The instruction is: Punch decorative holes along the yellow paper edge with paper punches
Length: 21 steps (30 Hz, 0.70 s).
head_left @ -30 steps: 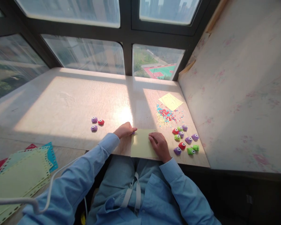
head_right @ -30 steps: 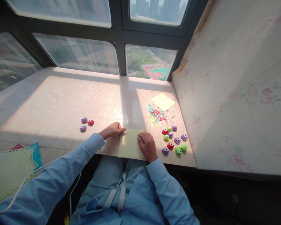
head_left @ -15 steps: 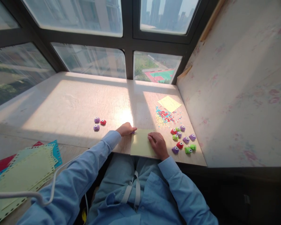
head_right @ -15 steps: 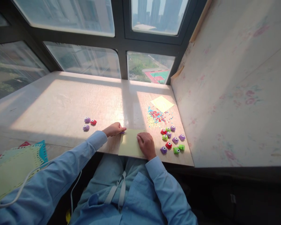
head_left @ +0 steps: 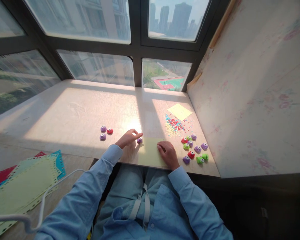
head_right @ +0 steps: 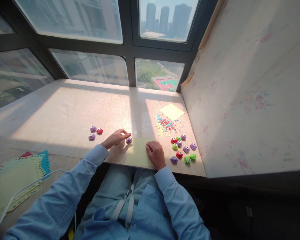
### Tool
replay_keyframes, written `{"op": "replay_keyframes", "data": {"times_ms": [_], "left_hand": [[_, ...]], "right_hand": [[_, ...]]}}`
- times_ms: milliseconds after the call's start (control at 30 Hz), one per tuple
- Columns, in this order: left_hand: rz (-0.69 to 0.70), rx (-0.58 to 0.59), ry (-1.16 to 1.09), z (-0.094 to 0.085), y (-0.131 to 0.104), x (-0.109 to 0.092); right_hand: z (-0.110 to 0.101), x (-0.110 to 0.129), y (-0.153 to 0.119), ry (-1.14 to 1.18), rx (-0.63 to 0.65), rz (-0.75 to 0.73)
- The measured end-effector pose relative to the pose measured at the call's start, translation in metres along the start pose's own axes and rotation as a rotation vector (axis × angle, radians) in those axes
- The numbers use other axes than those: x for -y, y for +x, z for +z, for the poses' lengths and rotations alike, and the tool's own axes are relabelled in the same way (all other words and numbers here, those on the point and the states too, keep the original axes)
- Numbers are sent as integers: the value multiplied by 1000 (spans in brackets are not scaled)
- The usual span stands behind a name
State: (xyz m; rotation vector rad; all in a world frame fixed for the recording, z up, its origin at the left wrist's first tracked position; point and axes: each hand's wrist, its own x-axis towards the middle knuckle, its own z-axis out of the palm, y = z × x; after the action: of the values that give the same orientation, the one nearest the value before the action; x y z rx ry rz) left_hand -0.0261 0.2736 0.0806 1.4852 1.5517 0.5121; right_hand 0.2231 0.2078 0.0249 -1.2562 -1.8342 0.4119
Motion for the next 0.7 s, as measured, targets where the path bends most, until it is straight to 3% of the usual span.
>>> {"op": "replay_keyframes", "data": {"times_ms": [133, 267, 567, 700], "left_hand": [[180, 9, 105, 3, -7, 10], [232, -50, 158, 4, -8, 22], [213, -279, 155, -30, -18, 39], [104, -339, -10, -42, -30, 44]], "right_hand": [[0, 0, 0, 6, -9, 4], [0, 1, 0, 0, -6, -7], [0, 1, -1, 2, -3, -8], [-1, 1, -1, 15, -4, -6]]}}
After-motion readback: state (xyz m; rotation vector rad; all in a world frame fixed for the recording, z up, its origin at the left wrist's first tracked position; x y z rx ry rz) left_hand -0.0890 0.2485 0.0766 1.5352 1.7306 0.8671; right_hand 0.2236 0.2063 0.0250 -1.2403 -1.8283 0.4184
